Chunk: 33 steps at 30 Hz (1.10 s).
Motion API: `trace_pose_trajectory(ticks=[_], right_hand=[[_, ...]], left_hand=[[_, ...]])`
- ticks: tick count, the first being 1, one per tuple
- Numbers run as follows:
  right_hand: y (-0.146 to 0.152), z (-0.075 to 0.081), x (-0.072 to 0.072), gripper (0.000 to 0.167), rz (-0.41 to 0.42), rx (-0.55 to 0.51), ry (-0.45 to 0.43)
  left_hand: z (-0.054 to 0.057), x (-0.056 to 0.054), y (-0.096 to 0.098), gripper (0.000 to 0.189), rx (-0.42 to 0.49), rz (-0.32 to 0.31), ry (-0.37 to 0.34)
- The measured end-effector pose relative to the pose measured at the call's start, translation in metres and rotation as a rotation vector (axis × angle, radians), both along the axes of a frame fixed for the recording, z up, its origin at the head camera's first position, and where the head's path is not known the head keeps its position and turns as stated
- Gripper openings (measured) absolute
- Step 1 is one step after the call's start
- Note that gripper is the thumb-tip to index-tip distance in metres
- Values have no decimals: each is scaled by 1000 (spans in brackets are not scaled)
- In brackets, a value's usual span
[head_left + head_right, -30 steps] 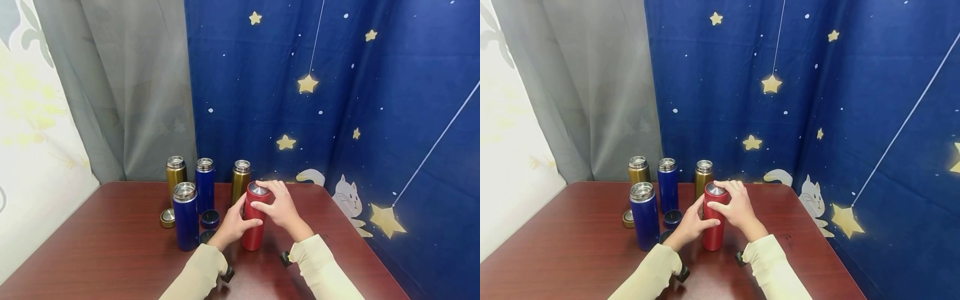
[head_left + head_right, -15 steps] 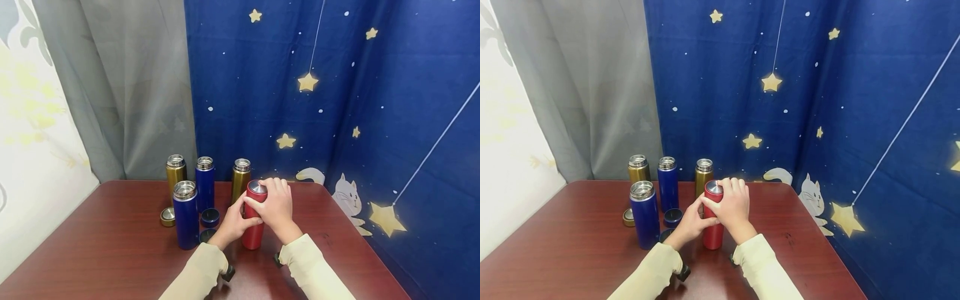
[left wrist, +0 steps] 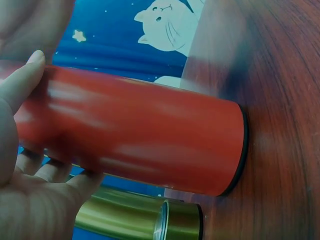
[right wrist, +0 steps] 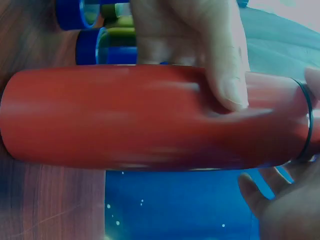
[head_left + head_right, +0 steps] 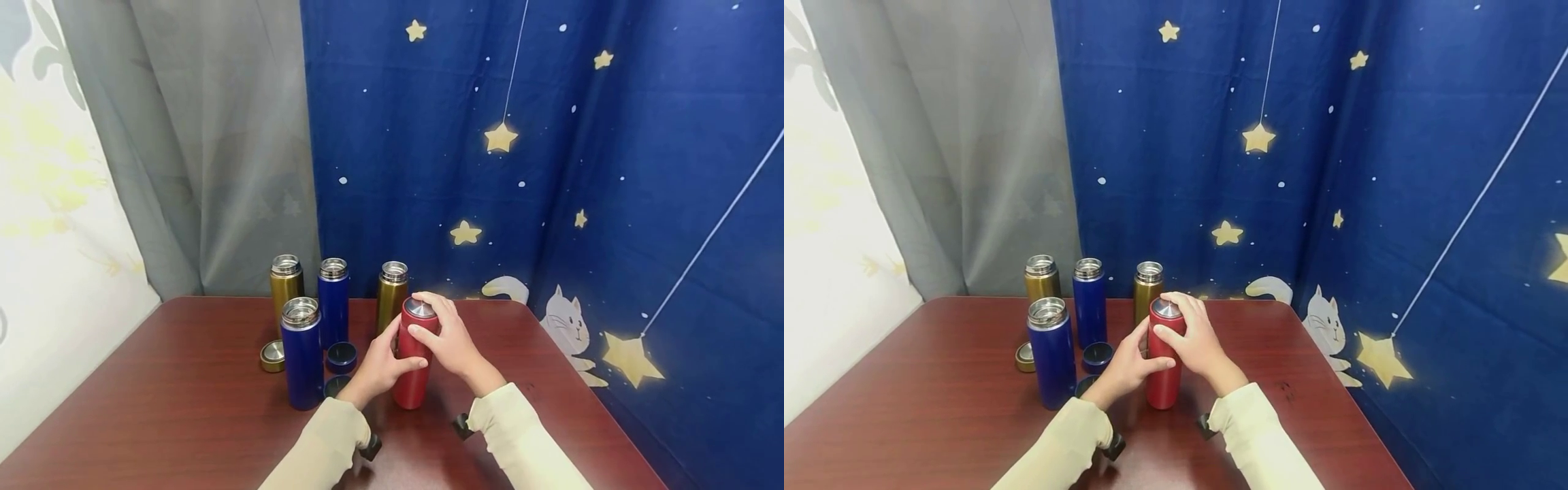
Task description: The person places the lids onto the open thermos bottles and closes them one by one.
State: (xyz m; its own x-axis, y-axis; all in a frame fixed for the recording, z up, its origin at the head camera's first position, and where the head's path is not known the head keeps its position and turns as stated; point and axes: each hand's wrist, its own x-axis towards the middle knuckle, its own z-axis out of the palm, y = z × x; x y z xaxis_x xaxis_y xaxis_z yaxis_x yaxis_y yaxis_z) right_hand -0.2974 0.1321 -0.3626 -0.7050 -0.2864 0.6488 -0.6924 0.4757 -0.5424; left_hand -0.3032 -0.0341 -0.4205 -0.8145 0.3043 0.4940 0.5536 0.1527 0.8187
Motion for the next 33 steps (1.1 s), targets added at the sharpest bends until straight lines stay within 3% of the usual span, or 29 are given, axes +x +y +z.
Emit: trace_pose_trajectory(ticks=[2, 9, 12, 16, 23, 29, 33], right_hand=[[4, 1, -1, 53, 69, -16, -48], [19, 8, -7, 55, 296, -50, -201], [24, 10, -13, 57, 413, -73, -265], [29, 10, -19, 58, 507, -106, -324], [28, 13, -20, 57, 481, -109, -325], [27, 15, -19, 57, 407, -74, -283], [25, 13, -18, 58, 313, -42, -239]], left_hand=[[2, 2, 0, 88, 0, -9, 2], [26, 22, -4, 84, 20, -87, -24], [27, 23, -6, 84, 28, -99, -50], [29, 22, -8, 85, 26, -123, -78], [2, -5, -5, 90, 17, -122, -92], [11, 4, -5, 89, 20, -114, -59], [18, 12, -7, 87, 35, -116, -51]])
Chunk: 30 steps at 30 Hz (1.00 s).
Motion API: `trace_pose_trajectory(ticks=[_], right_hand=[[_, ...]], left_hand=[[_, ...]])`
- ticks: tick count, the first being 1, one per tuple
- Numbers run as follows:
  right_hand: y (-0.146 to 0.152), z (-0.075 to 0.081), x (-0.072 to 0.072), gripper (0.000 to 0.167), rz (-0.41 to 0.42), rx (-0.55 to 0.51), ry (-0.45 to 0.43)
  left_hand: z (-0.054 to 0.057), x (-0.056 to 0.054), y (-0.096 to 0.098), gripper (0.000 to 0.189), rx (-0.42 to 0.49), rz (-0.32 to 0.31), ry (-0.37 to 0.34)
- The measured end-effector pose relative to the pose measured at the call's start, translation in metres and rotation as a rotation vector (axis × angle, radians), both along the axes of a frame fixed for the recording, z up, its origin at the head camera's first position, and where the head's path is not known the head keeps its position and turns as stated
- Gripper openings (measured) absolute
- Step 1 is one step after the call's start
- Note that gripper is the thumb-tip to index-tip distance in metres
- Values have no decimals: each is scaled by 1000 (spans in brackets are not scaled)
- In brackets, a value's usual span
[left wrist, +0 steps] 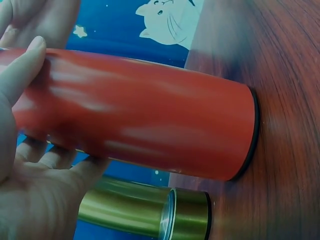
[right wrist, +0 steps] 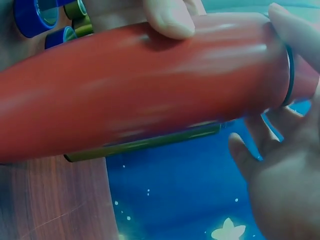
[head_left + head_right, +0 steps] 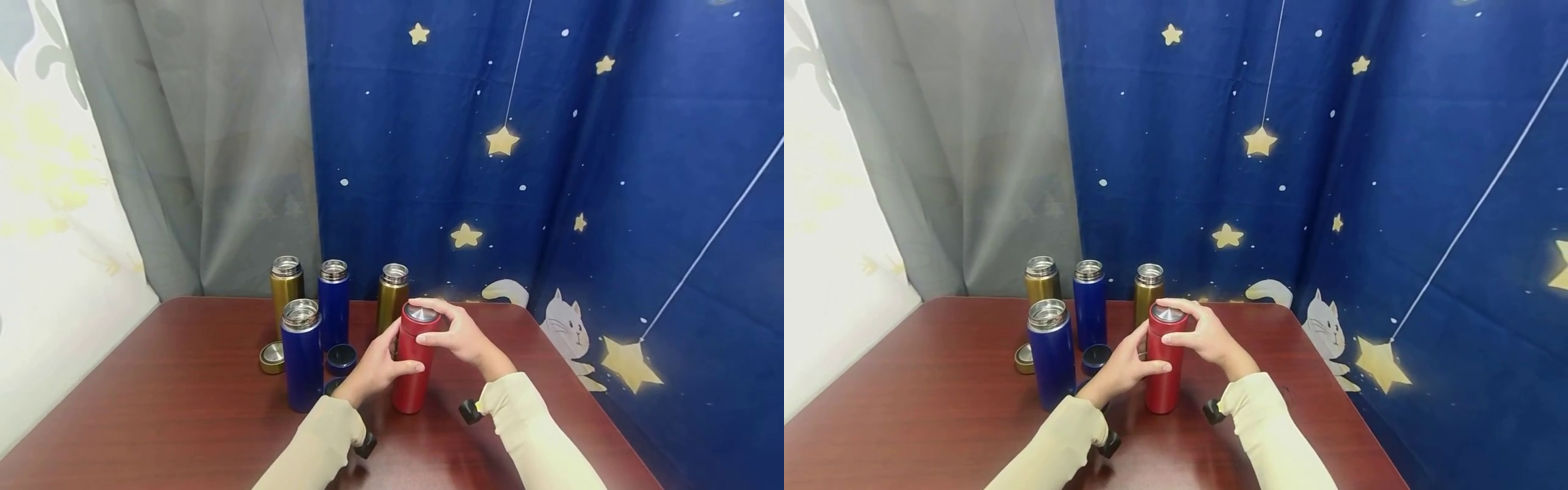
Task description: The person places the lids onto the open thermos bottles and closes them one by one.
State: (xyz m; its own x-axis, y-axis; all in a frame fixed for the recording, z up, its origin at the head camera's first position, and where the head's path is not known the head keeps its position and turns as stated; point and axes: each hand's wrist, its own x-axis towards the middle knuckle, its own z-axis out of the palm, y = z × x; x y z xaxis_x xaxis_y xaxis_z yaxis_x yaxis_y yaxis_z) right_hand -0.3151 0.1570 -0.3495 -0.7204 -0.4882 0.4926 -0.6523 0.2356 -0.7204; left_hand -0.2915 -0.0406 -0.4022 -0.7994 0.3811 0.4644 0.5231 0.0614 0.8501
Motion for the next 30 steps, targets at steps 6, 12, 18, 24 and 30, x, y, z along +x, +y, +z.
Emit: trace_pose_trajectory(ticks=[6, 12, 18, 24, 30], right_hand=[[-7, -3, 7, 61, -134, 3, 46], [-15, -7, 8, 60, -206, -6, 113], [-20, -11, 7, 55, -290, 12, 254], [-24, -11, 7, 53, -395, 71, 395], [-28, -12, 7, 50, -472, 114, 508]], left_hand=[[-13, -9, -1, 89, -24, 29, 3], [-18, -12, -1, 90, -22, 35, -12], [-19, -12, 2, 88, -14, 47, 13], [-18, -12, 4, 87, -21, 78, 39], [-17, -8, 6, 89, -25, 130, 81]])
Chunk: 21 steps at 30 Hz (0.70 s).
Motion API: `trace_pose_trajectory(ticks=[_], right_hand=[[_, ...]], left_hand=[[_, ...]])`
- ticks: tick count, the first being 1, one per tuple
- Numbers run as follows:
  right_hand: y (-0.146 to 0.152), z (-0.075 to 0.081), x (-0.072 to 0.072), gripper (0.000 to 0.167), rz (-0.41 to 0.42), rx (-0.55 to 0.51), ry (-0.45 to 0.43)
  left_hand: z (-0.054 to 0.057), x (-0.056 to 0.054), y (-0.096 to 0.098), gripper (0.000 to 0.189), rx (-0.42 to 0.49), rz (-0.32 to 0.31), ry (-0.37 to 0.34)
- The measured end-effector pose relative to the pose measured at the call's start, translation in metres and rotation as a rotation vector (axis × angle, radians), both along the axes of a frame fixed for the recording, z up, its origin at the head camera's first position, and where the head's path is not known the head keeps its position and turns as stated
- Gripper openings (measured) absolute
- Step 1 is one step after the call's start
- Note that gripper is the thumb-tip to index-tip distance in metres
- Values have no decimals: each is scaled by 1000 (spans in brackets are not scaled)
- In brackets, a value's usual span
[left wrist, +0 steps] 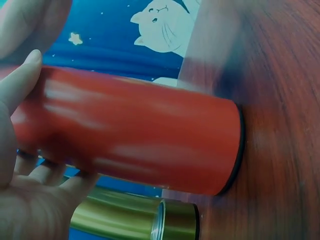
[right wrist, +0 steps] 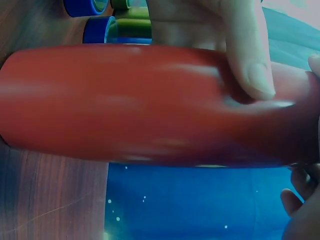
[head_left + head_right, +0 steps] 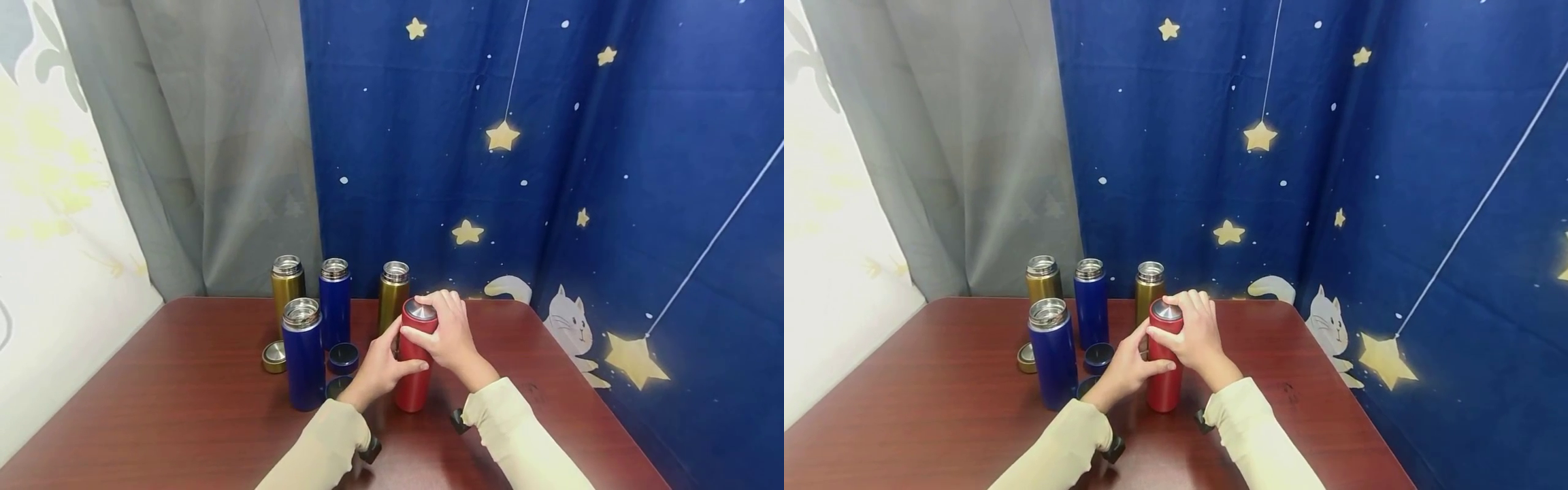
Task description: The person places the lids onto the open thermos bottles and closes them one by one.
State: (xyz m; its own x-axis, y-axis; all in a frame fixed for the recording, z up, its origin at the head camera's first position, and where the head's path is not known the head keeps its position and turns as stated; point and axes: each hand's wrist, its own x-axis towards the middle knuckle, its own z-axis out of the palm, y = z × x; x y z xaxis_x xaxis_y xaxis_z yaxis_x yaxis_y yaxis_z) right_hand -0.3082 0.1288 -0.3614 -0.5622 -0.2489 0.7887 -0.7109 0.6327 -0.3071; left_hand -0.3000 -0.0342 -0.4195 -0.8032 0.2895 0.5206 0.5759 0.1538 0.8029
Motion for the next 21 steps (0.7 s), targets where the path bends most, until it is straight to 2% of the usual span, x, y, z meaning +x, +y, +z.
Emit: trace_pose_trajectory(ticks=[5, 21], right_hand=[[-3, 0, 1, 50, -31, -17, 31], [-13, -1, 6, 48, -110, -56, 67]], left_hand=[[0, 2, 2, 92, -6, 56, 33], [1, 7, 6, 93, -22, 128, 59]])
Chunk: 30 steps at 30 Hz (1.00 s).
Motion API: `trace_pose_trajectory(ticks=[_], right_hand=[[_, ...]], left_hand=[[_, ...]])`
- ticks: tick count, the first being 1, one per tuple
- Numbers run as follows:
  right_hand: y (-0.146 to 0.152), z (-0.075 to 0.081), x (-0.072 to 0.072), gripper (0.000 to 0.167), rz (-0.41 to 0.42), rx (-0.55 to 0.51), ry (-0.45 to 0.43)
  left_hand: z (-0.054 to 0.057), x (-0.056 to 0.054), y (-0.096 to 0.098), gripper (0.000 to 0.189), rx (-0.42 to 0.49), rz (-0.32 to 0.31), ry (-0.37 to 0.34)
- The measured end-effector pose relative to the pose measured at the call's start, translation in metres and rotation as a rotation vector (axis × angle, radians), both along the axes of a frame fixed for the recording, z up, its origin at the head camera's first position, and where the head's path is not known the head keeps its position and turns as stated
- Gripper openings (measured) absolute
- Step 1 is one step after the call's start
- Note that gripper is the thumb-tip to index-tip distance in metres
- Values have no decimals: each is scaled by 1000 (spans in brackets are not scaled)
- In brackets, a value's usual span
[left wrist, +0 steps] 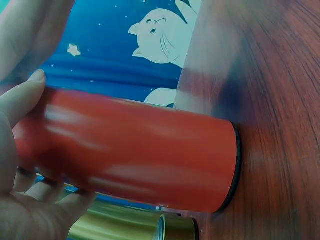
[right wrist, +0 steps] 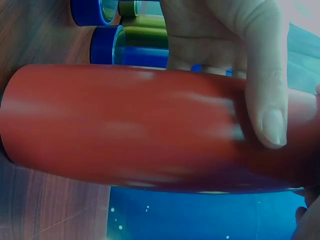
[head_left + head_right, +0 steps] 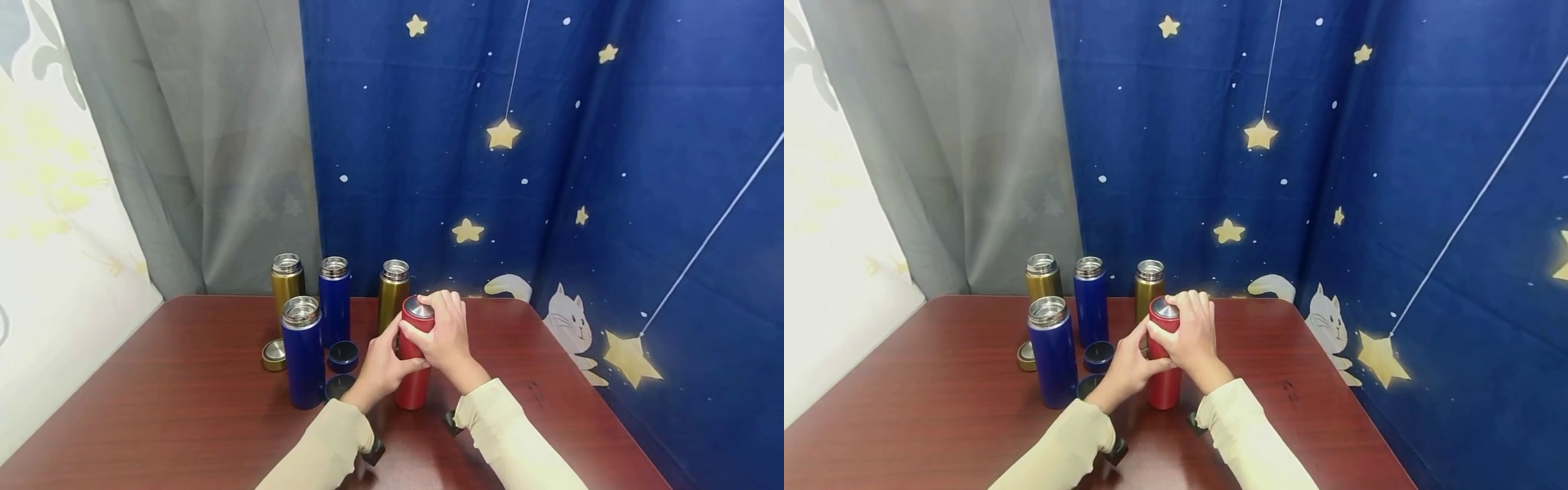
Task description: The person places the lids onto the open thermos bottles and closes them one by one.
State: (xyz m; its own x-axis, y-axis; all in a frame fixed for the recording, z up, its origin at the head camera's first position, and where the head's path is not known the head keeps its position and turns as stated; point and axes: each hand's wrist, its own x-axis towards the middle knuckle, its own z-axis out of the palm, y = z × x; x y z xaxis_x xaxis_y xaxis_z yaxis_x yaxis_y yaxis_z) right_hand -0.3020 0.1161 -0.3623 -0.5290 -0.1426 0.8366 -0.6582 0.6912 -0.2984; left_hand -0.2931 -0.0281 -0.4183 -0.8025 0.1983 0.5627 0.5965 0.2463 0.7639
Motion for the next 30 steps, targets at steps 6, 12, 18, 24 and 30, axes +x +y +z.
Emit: trace_pose_trajectory(ticks=[6, 12, 18, 24, 30], right_hand=[[-2, 0, 0, 48, 6, 1, 24], [4, -2, -2, 47, 29, -21, 39], [4, -3, -2, 49, 45, -30, 26], [6, -5, -1, 52, 39, -38, 1], [11, -2, -2, 55, 27, -32, -10]], left_hand=[[0, 4, 1, 93, 1, 55, 26], [2, 5, 2, 95, -12, 27, -2], [3, 8, -1, 98, -15, -5, -92], [1, 9, -5, 101, 13, -24, -111], [-6, 11, -10, 95, 98, -44, -132]])
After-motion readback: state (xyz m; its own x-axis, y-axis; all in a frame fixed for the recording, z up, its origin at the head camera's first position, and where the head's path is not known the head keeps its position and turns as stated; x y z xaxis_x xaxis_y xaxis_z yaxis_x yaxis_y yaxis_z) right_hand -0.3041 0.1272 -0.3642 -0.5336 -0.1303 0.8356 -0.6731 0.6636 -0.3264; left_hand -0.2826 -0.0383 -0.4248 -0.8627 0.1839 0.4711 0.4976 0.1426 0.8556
